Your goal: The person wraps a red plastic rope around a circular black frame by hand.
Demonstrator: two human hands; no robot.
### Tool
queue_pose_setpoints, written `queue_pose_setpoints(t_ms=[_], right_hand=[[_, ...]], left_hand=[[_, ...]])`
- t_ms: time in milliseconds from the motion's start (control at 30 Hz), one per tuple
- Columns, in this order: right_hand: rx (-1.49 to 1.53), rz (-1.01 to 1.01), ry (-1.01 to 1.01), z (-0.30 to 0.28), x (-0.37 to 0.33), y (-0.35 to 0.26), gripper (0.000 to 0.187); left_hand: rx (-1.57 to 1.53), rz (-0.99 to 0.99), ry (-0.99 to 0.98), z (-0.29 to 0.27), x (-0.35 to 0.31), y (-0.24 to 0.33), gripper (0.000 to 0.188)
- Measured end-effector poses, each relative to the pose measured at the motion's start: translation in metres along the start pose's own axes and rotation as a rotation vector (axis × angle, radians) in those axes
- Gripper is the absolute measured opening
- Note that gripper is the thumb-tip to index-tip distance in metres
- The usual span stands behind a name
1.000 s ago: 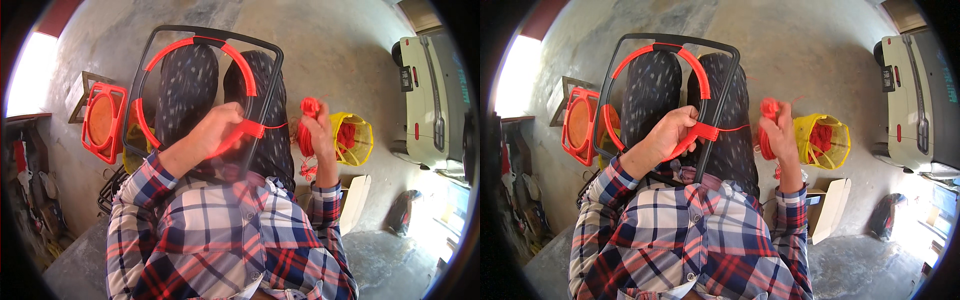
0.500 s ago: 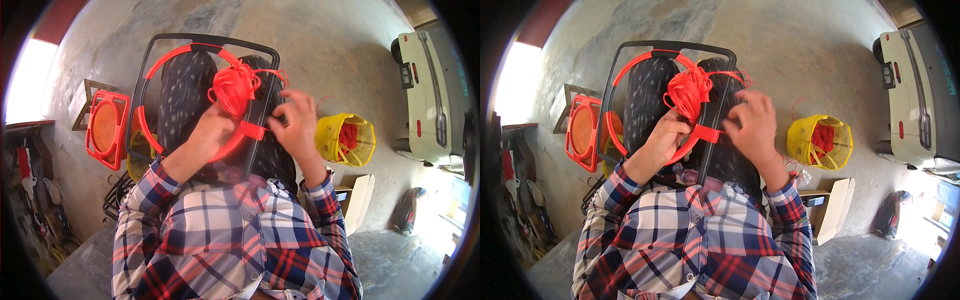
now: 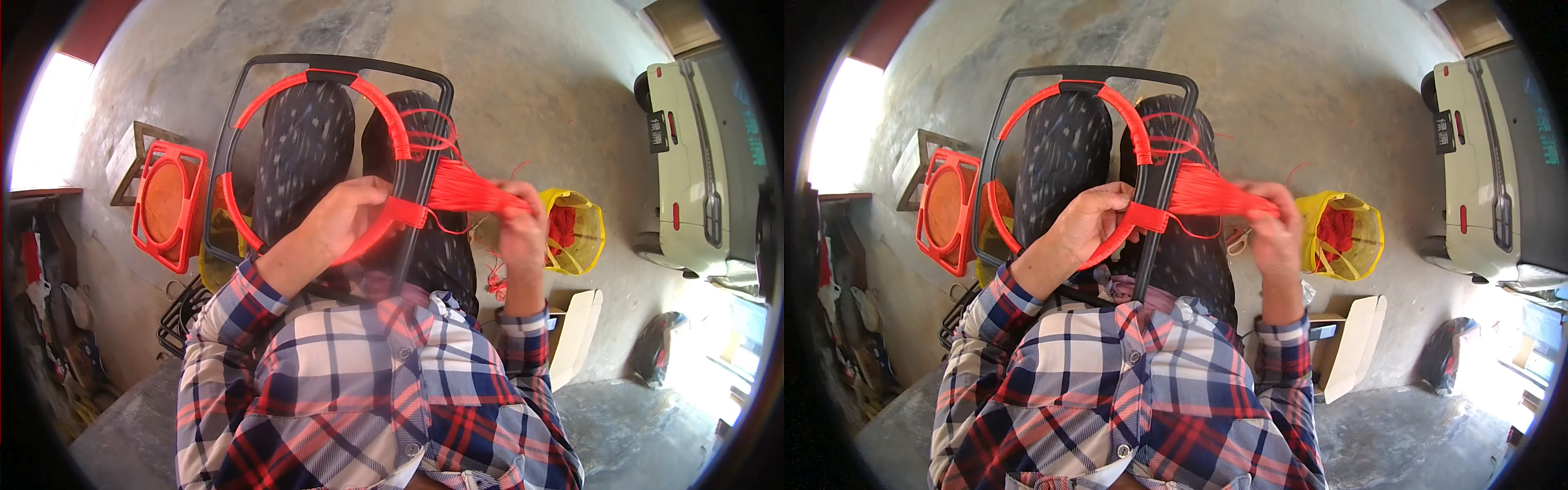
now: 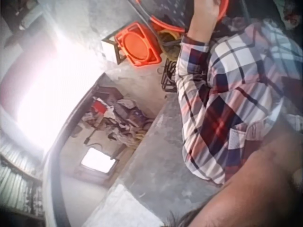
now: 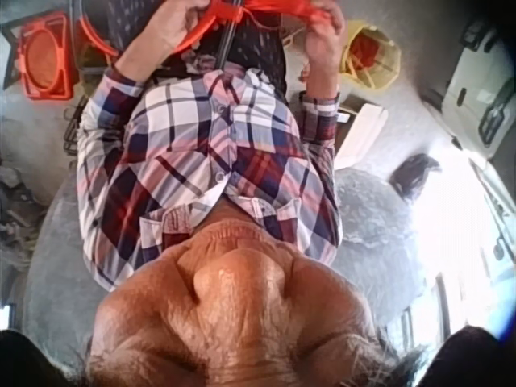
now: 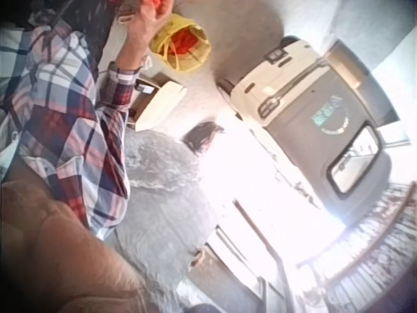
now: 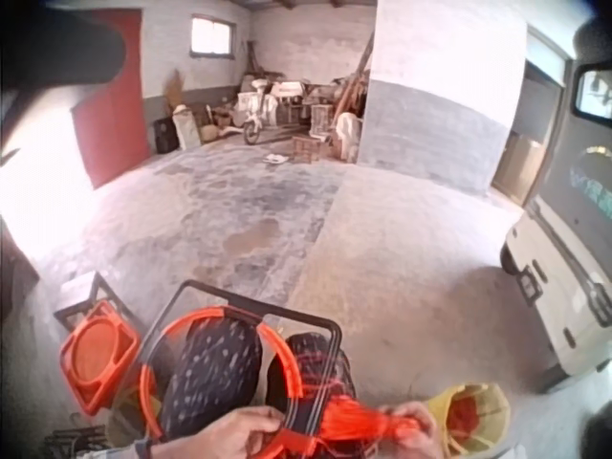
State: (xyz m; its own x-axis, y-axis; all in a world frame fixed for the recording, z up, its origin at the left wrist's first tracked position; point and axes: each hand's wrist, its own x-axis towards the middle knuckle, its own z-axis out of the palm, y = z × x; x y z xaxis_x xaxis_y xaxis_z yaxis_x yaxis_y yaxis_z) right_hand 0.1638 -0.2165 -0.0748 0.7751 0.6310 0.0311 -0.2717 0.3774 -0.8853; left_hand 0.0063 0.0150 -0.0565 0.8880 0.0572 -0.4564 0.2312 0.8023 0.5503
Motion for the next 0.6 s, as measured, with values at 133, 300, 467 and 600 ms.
queue_pose_setpoints(t_ms=[133, 300, 467, 600], right_hand=[[0.29, -0.103, -0.019, -0.091, -0.026, -0.037, 0.043], [0.515, -0.21, 0.026, -0.169, -0.049, -0.078, 0.04], [0.572, -0.008, 0.225, -0.061, -0.024, -0.03, 0.031], [-0.481, 0.13, -0.071, 0.047, -0.007, 0.011, 0.038]], left_hand=[[0.036, -0.007, 0.01, 0.0, 0.0, 0.0, 0.023], [0.088, 0.02, -0.042, 0.014, -0.004, 0.007, 0.033], [0.168, 0.068, -0.082, 0.015, -0.004, 0.006, 0.035], [0.27, 0.1, -0.064, 0.012, -0.006, -0.001, 0.026]])
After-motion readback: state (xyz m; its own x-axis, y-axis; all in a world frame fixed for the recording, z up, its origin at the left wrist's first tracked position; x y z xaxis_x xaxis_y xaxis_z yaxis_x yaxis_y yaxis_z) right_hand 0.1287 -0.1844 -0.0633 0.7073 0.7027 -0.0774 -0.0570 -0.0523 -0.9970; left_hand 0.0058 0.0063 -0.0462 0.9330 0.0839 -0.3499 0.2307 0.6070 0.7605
